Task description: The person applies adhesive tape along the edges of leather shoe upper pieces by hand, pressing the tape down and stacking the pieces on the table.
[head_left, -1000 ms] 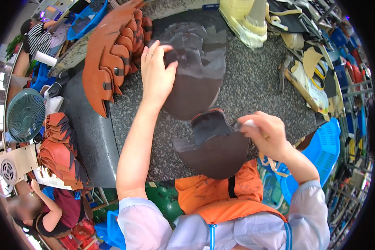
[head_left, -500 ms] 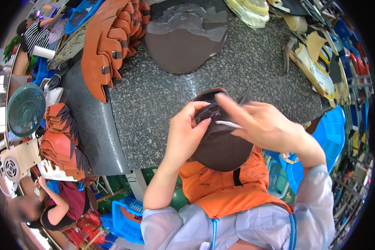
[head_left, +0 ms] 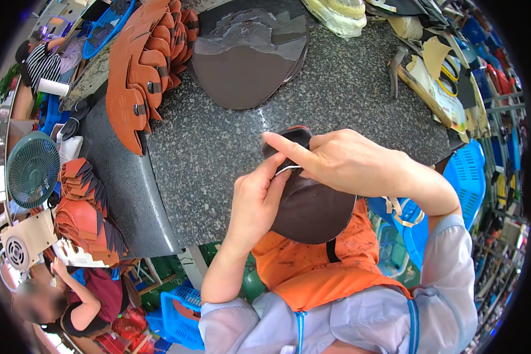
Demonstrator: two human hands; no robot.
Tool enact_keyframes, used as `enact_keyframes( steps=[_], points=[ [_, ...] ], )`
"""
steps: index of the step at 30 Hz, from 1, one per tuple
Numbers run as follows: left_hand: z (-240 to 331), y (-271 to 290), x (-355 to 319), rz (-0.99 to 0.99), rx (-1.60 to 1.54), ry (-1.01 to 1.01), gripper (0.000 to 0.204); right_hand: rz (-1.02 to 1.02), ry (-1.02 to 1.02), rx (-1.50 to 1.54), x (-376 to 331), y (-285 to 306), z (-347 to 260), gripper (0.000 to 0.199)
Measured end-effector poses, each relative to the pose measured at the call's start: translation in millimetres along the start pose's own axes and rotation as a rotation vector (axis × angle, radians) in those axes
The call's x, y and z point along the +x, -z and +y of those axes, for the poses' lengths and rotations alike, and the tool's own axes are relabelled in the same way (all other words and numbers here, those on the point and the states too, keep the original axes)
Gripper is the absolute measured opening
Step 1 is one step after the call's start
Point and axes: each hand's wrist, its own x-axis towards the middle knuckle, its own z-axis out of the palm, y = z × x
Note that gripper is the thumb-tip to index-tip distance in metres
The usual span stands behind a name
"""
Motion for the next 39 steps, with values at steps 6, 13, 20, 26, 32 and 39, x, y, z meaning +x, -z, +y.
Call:
enact_keyframes(
  steps=[6, 13, 20, 26, 32, 39],
  points=[
    [-9, 1, 1, 0.061, -0.458, 0.101, 0.041, 0.734, 0.175, 0.077, -8, -12, -5, 0.065],
    [-2, 9, 0, 0.026, -0.449, 0.178, 0.043, 0.505, -0.104, -0.124, -24, -9, -3, 0.037],
    [4, 4, -3, 0.075, -0.311, 0.184, 0.037, 0.606, -0.179, -0.303, -11, -34, 5, 0.022],
    [30, -16, -22, 0.188, 0.385, -0.6, 0.041, 0.795, -0.259, -0.015, -6, -6, 25, 0.026],
    [-17, -32, -1, 0.597, 0.759, -0.812, 0.043, 0.044, -0.21, 0.54, 13, -5, 33, 0.031],
    [-10, -43, -5, 0.118, 1.02, -0.518, 0.037, 0.502, 0.062, 0.083, 17, -33, 33, 0.021]
  ],
)
